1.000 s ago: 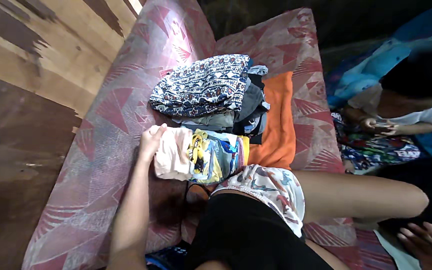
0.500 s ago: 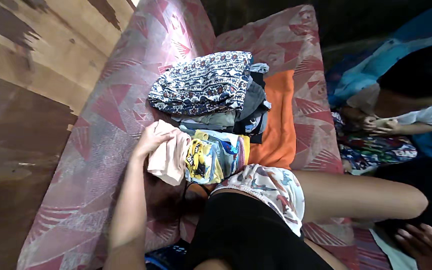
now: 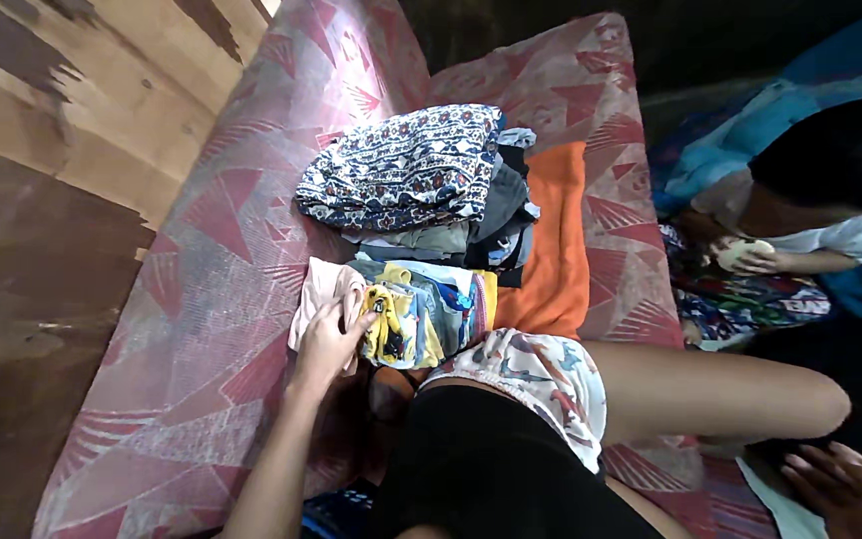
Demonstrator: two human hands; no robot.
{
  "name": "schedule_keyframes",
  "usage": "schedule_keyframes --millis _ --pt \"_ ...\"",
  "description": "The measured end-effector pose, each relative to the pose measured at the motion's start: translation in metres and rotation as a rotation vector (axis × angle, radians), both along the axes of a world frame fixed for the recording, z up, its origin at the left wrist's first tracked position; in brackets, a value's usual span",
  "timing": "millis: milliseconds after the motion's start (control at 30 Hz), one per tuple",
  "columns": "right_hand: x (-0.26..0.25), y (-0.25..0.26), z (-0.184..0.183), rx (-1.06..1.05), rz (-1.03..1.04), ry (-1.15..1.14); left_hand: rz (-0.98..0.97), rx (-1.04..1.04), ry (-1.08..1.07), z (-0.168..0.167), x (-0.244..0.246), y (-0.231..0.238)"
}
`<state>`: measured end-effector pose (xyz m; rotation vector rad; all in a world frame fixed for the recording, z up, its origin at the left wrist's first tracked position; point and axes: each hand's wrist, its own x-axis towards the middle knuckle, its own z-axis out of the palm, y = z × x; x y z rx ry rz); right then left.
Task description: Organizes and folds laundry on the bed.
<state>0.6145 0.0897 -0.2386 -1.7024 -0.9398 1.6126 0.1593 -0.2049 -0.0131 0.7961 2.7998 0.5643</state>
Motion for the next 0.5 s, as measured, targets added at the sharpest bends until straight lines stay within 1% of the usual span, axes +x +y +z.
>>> schedule_keyframes --millis 100,167,267,300,333,367,467,500 --pt "0.000 -0.001 0.002 0.009 -0.019 0.012 -0.018 0.096 0.022 -0.006 -0.018 0.000" --pt "0.002 -0.003 0.002 0.018 -0.034 0.024 0.000 0.133 0.033 -0.002 -0.020 0.001" --pt "0.004 -0.006 0.003 0.024 -0.041 0.026 0.096 0.419 0.100 0.008 -0.019 -0.002" --pt "0.005 -0.006 0.002 0.024 -0.044 0.026 0.100 0.512 0.113 0.009 -0.021 -0.005" --pt "0.005 -0.005 0.001 0.022 -0.040 0.025 0.067 0.560 0.100 0.011 -0.022 -0.007" --pt "0.004 -0.004 -0.001 0.018 -0.032 0.024 0.005 0.552 0.058 0.012 -0.019 -0.007" --pt "0.002 -0.002 -0.001 0.013 0.019 0.017 -0.191 0.398 -0.185 0.008 -0.004 0.004" --pt "0.002 -0.002 -0.001 0.016 0.016 0.010 -0.244 0.394 -0.200 0.001 -0.004 0.006"
